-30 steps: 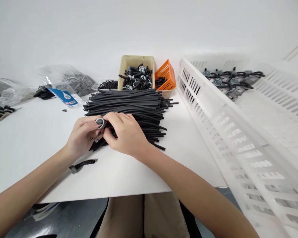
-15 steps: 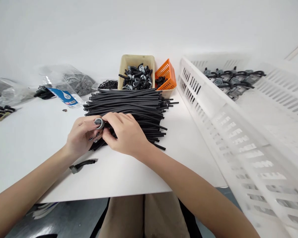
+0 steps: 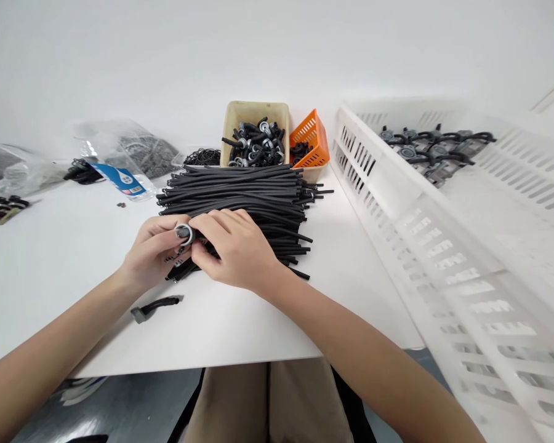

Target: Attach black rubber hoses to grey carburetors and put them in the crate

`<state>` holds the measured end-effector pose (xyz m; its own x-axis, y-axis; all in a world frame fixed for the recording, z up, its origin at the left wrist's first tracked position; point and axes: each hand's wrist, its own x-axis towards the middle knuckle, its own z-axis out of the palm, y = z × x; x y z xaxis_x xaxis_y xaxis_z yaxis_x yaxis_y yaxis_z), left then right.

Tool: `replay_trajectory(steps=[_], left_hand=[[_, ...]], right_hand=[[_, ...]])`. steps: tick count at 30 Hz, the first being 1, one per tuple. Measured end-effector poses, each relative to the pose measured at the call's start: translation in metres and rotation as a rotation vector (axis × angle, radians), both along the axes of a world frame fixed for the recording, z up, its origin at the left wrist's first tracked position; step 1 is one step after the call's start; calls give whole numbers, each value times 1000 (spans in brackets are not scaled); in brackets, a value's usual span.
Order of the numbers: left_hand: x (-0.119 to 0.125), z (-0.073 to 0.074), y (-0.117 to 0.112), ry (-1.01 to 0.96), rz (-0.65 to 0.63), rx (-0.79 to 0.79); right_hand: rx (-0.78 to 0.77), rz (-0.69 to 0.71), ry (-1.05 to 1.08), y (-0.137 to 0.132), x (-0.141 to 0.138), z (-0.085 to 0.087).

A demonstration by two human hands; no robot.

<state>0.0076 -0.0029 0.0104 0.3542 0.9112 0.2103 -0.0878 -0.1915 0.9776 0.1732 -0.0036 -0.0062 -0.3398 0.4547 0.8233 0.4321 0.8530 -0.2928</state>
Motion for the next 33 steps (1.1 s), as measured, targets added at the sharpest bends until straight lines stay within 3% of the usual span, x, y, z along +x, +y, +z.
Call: replay_trajectory(steps=[16,33], left_hand=[[1,-1,-1,97,78,22],[0,-3,-1,48,23,23]], right_hand=[[-78,-17,-22,0,0,-1],[-107,-6,-1,-2,-1,-1]])
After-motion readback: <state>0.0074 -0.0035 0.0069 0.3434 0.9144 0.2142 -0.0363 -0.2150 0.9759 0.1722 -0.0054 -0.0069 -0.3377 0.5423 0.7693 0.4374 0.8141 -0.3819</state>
